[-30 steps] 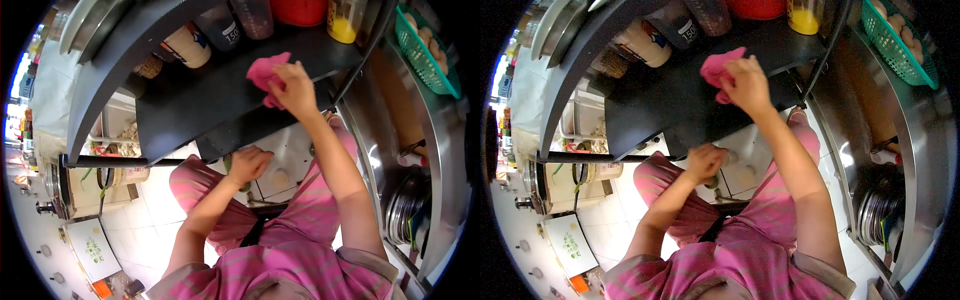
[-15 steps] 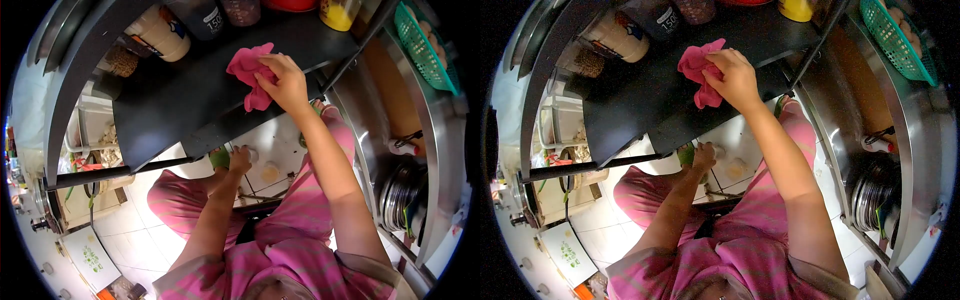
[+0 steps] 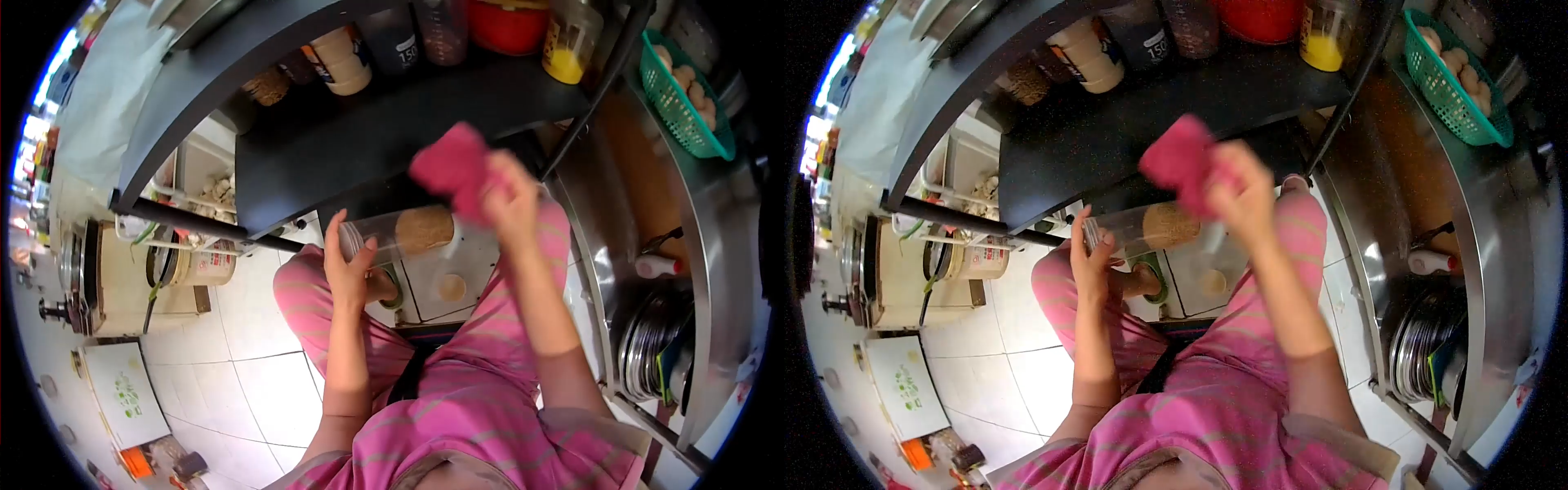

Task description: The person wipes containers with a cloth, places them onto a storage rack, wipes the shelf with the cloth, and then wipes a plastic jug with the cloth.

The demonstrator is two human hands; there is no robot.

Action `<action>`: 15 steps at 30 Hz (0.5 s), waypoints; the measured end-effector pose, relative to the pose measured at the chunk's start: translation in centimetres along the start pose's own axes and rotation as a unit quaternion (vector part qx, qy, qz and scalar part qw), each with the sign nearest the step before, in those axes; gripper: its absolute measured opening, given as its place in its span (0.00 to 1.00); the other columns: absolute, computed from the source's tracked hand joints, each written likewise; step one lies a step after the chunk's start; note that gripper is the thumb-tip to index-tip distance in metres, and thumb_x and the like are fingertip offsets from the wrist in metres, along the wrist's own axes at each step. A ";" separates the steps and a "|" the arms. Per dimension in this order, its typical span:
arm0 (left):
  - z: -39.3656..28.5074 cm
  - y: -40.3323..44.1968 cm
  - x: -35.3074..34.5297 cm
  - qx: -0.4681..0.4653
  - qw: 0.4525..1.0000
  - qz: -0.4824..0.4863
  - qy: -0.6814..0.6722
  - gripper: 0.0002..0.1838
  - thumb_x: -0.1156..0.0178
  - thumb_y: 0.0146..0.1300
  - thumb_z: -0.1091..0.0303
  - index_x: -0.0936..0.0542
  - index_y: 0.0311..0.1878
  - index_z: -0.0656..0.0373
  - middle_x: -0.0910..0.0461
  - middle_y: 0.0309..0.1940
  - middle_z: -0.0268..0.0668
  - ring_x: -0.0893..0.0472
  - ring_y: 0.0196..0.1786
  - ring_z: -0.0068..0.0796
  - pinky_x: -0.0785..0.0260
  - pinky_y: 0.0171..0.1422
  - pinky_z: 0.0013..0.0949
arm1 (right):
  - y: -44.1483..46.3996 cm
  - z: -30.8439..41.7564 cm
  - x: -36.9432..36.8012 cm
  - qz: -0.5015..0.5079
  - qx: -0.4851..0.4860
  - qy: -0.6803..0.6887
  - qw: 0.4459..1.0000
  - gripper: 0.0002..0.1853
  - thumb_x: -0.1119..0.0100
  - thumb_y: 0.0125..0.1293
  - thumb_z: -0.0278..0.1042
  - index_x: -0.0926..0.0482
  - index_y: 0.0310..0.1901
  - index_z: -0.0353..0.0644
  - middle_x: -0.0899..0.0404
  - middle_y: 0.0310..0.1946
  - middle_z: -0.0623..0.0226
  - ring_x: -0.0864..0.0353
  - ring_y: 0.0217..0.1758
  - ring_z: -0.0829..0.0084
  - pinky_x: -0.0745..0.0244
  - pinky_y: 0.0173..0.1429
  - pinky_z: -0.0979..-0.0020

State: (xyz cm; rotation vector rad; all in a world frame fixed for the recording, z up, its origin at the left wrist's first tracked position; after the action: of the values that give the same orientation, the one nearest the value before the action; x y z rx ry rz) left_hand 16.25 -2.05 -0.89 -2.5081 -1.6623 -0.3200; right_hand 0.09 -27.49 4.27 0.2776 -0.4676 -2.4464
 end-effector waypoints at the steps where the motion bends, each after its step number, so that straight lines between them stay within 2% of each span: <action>1: -0.9 -0.2 0.0 -0.004 1.000 -0.006 -0.003 0.30 0.34 0.53 0.73 0.29 0.62 0.56 0.25 0.52 0.41 0.25 0.52 0.31 0.33 0.58 0.32 | -2.9 1.8 -3.9 0.074 0.058 -0.044 0.995 0.18 0.39 0.53 0.29 0.22 0.47 0.40 0.20 0.39 0.68 0.21 0.39 0.72 0.26 0.46 0.71; 2: -2.4 -0.5 -0.2 -0.038 0.999 -0.009 -0.019 0.30 0.34 0.53 0.70 0.28 0.62 0.57 0.25 0.54 0.40 0.26 0.55 0.31 0.36 0.61 0.32 | -5.8 5.0 -7.8 0.120 0.211 -0.099 0.965 0.19 0.38 0.51 0.31 0.21 0.48 0.41 0.21 0.43 0.63 0.21 0.42 0.61 0.27 0.53 0.62; 4: -5.1 -1.2 0.2 -0.082 0.996 -0.012 -0.035 0.31 0.34 0.52 0.68 0.28 0.62 0.58 0.26 0.55 0.40 0.27 0.57 0.31 0.38 0.65 0.32 | -8.4 9.7 -11.0 0.065 0.249 -0.218 0.941 0.17 0.42 0.52 0.27 0.20 0.46 0.40 0.21 0.48 0.58 0.23 0.52 0.53 0.32 0.62 0.54; 5: -6.5 -1.7 0.5 -0.108 0.991 0.018 -0.078 0.32 0.34 0.50 0.66 0.28 0.62 0.59 0.26 0.55 0.39 0.27 0.57 0.31 0.38 0.65 0.32 | -8.1 9.8 -11.0 0.062 0.255 -0.214 0.941 0.17 0.42 0.52 0.27 0.20 0.46 0.40 0.21 0.48 0.58 0.23 0.52 0.53 0.32 0.62 0.54; 6: -8.0 -2.3 0.8 -0.134 0.983 0.047 -0.118 0.34 0.33 0.49 0.64 0.28 0.62 0.61 0.26 0.55 0.39 0.27 0.57 0.32 0.38 0.65 0.32 | -7.2 9.6 -10.7 0.041 0.254 -0.236 0.937 0.17 0.41 0.52 0.29 0.20 0.46 0.40 0.20 0.44 0.60 0.21 0.48 0.55 0.30 0.58 0.54; 7: -8.6 -2.8 1.5 -0.106 0.985 0.029 -0.130 0.36 0.32 0.45 0.62 0.27 0.61 0.62 0.26 0.54 0.38 0.27 0.57 0.31 0.39 0.65 0.31 | -6.7 9.0 -10.3 0.021 0.246 -0.258 0.934 0.16 0.41 0.52 0.31 0.20 0.45 0.39 0.20 0.40 0.62 0.20 0.44 0.56 0.28 0.53 0.54; 8: -8.7 -2.9 3.1 -0.105 0.993 0.017 -0.061 0.35 0.32 0.45 0.62 0.26 0.60 0.64 0.25 0.52 0.38 0.27 0.55 0.31 0.38 0.64 0.31 | -5.4 6.3 -9.3 0.024 0.142 -0.227 0.963 0.17 0.42 0.53 0.30 0.21 0.46 0.37 0.20 0.38 0.61 0.20 0.42 0.54 0.26 0.50 0.56; 9: -9.0 -2.7 4.1 -0.116 0.990 0.019 -0.071 0.36 0.33 0.45 0.62 0.25 0.60 0.63 0.25 0.51 0.38 0.27 0.53 0.30 0.37 0.62 0.31 | -4.1 2.9 -8.1 0.027 0.045 -0.194 0.980 0.17 0.43 0.53 0.29 0.22 0.46 0.34 0.20 0.35 0.60 0.20 0.39 0.52 0.25 0.47 0.57; 10: -9.3 -2.4 4.7 -0.133 0.987 0.017 -0.085 0.36 0.33 0.44 0.61 0.25 0.61 0.62 0.25 0.50 0.38 0.27 0.52 0.29 0.36 0.60 0.30 | -3.5 -0.3 -6.9 0.030 0.002 -0.119 0.992 0.17 0.44 0.57 0.28 0.23 0.48 0.31 0.19 0.36 0.58 0.19 0.35 0.57 0.24 0.41 0.64; 11: -9.5 -2.1 5.1 -0.140 0.986 0.008 -0.088 0.36 0.33 0.44 0.61 0.25 0.61 0.62 0.25 0.50 0.38 0.27 0.52 0.29 0.36 0.60 0.30 | -4.1 -4.8 -6.0 0.025 -0.159 -0.005 0.987 0.16 0.45 0.62 0.29 0.23 0.50 0.32 0.17 0.40 0.60 0.18 0.39 0.68 0.24 0.43 0.67; 12: -9.3 -1.6 5.2 -0.128 0.986 0.011 -0.108 0.38 0.34 0.45 0.60 0.27 0.63 0.61 0.25 0.45 0.37 0.26 0.44 0.25 0.34 0.49 0.27 | -4.5 -6.1 -6.2 0.074 -0.213 0.067 0.972 0.17 0.47 0.65 0.33 0.23 0.53 0.33 0.17 0.44 0.61 0.19 0.44 0.74 0.25 0.46 0.70; 13: -9.0 -1.3 5.2 -0.114 0.985 0.015 -0.129 0.40 0.36 0.45 0.59 0.29 0.65 0.60 0.24 0.41 0.35 0.25 0.37 0.21 0.32 0.38 0.23 | -5.4 -9.7 -6.5 0.108 -0.231 0.174 0.951 0.19 0.47 0.67 0.35 0.25 0.56 0.35 0.18 0.47 0.60 0.20 0.49 0.71 0.24 0.50 0.68; 14: -9.1 -1.1 5.4 -0.117 0.984 0.009 -0.134 0.40 0.36 0.45 0.59 0.29 0.65 0.60 0.24 0.41 0.35 0.25 0.37 0.21 0.32 0.38 0.23 | -6.4 -12.6 -7.2 0.140 -0.248 0.275 0.918 0.21 0.47 0.68 0.37 0.27 0.59 0.36 0.20 0.51 0.59 0.20 0.53 0.68 0.24 0.53 0.66; 15: -8.7 -0.9 5.1 -0.096 0.982 0.022 -0.163 0.39 0.35 0.45 0.60 0.28 0.65 0.60 0.25 0.44 0.36 0.26 0.42 0.24 0.33 0.45 0.25 | -6.8 -11.3 -7.5 0.145 -0.245 0.271 0.919 0.21 0.47 0.68 0.37 0.27 0.59 0.36 0.20 0.51 0.59 0.20 0.53 0.68 0.24 0.53 0.66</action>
State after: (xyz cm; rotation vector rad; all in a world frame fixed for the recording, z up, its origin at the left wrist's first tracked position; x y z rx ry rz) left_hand 16.35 1.06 8.78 -2.8666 -1.7566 -0.0677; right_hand 5.73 -20.79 -8.07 0.5954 0.3250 -1.9915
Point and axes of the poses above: each hand's wrist, its own y-axis towards the middle knuckle, its own x-axis out of the back of the hand, z = x × y, the point moved 9 cm from there along y, towards the middle knuckle
